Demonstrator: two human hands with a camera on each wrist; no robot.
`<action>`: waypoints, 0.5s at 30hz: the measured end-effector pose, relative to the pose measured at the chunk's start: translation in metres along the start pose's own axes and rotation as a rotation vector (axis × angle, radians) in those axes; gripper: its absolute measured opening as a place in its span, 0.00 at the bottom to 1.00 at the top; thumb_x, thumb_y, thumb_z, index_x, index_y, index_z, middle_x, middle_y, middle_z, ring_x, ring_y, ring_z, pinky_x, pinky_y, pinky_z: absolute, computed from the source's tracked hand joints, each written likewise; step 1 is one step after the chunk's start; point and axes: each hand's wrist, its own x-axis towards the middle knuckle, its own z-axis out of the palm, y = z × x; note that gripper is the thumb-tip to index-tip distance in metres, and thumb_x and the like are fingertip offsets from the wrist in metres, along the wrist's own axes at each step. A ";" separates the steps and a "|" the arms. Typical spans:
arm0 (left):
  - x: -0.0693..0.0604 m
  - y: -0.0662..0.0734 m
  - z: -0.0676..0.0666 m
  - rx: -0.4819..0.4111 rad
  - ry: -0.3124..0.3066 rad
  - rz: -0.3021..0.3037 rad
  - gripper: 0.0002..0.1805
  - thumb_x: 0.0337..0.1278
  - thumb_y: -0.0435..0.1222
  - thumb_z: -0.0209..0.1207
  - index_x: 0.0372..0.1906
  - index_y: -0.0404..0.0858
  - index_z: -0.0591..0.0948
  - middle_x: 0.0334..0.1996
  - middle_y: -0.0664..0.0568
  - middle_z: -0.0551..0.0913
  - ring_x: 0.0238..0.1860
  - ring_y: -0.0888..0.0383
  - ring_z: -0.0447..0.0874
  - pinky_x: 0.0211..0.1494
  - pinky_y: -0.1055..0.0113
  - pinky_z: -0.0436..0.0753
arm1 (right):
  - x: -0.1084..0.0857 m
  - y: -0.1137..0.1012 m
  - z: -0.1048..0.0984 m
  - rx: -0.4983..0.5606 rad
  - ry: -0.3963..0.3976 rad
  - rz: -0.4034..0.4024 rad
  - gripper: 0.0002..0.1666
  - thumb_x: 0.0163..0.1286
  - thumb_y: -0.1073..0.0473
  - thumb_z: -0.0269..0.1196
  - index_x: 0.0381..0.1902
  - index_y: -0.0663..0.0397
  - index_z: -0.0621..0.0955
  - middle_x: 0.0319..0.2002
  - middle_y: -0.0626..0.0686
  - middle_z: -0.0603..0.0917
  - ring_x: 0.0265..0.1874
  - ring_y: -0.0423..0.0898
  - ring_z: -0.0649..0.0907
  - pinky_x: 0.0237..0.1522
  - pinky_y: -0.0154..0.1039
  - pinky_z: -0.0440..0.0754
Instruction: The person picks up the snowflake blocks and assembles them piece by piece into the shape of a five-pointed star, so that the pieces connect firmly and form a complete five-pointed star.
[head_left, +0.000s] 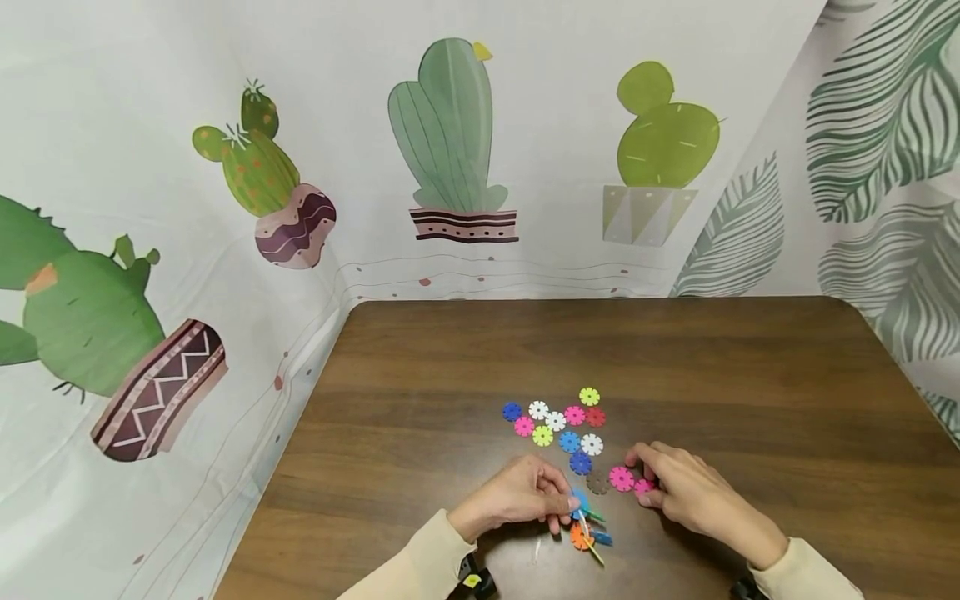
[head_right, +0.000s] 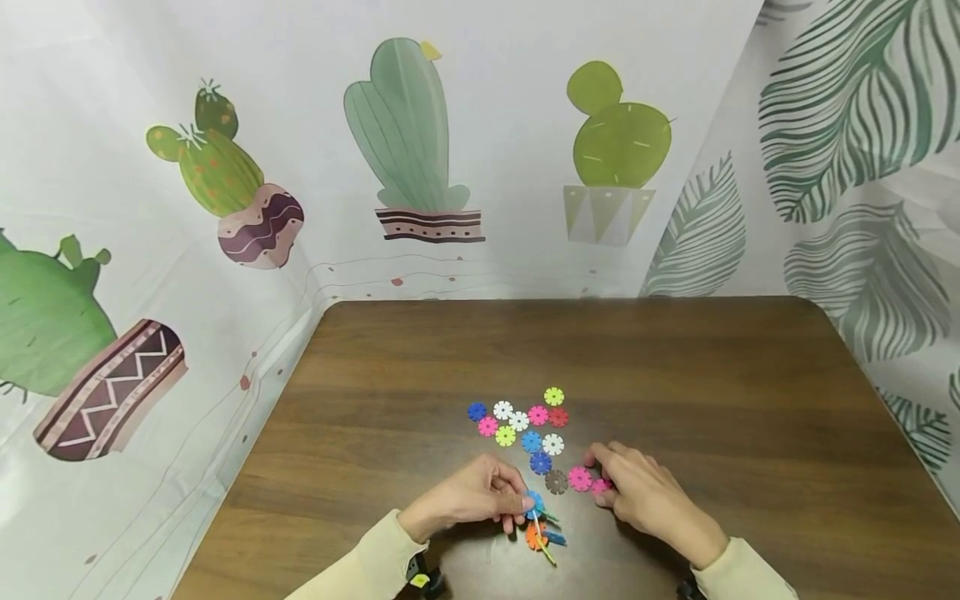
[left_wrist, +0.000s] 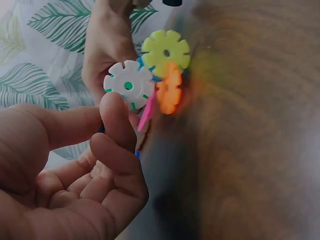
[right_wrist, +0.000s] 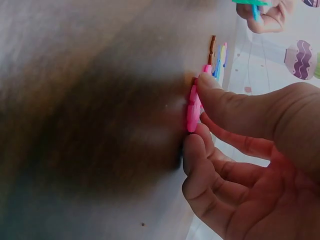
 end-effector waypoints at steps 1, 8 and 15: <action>0.000 -0.001 0.001 0.002 -0.003 0.000 0.06 0.68 0.31 0.69 0.35 0.30 0.89 0.26 0.34 0.90 0.18 0.64 0.83 0.23 0.78 0.77 | 0.000 0.000 0.000 0.000 0.003 0.000 0.20 0.62 0.62 0.79 0.49 0.45 0.83 0.33 0.38 0.75 0.31 0.33 0.70 0.30 0.31 0.69; -0.002 0.000 0.007 0.156 0.020 -0.004 0.06 0.67 0.32 0.70 0.33 0.37 0.89 0.19 0.44 0.88 0.13 0.65 0.78 0.19 0.75 0.76 | 0.001 -0.001 0.002 -0.005 0.005 0.005 0.20 0.60 0.63 0.81 0.42 0.44 0.80 0.32 0.40 0.74 0.30 0.33 0.70 0.29 0.31 0.69; -0.003 0.006 0.009 0.376 0.048 0.001 0.04 0.62 0.32 0.74 0.34 0.42 0.89 0.14 0.56 0.84 0.09 0.67 0.73 0.15 0.74 0.71 | 0.001 0.000 0.002 0.012 0.015 -0.008 0.19 0.62 0.63 0.80 0.41 0.45 0.80 0.31 0.40 0.74 0.29 0.34 0.69 0.29 0.31 0.68</action>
